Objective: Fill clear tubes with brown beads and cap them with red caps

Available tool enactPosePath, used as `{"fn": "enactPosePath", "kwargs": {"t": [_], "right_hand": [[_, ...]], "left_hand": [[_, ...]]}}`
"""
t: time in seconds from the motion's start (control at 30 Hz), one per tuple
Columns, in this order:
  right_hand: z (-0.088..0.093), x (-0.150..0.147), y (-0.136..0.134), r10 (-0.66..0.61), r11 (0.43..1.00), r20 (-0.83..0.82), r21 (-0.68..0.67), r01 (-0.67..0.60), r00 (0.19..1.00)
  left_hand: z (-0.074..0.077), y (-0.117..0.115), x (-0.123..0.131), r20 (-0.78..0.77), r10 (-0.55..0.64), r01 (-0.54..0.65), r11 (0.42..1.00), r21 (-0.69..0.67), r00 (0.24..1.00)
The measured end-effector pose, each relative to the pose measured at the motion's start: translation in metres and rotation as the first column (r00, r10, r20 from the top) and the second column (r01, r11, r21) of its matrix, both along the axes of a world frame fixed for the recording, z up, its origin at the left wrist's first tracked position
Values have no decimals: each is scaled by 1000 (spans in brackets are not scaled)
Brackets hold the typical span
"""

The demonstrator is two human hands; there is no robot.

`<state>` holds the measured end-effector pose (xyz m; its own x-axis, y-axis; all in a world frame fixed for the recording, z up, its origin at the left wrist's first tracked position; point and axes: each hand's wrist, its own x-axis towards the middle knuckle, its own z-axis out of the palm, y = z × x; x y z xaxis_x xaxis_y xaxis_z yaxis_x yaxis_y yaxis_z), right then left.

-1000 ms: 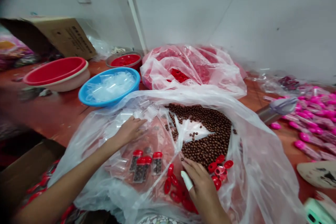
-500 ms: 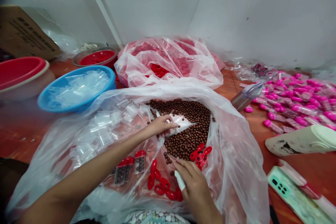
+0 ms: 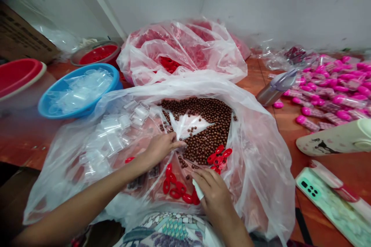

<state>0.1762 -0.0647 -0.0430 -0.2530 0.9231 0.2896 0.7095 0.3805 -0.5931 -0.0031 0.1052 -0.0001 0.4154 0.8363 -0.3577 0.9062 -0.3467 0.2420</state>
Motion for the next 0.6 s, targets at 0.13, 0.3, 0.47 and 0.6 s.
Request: {"fn": "enactPosePath", "kwargs": {"t": [0.13,0.3,0.47,0.6], "right_hand": [[2,1,-3,-18,999,11,-27,19,1000],[-2,5,-11,-33,999,26,-37,34,999],[-4,5,-13,-61,998,21,-34,61,998],[-5,9,-13,-60,998,13,-23,60,998]], "left_hand": [[-12,-4,16,149,-21,31,997,-65,989],[-22,-3,27,325,50,40,964,-264,945],[-27,-7,35,410,148,43,906,-421,900],[-32,-13,39,438,209,67,842,-535,874]]}}
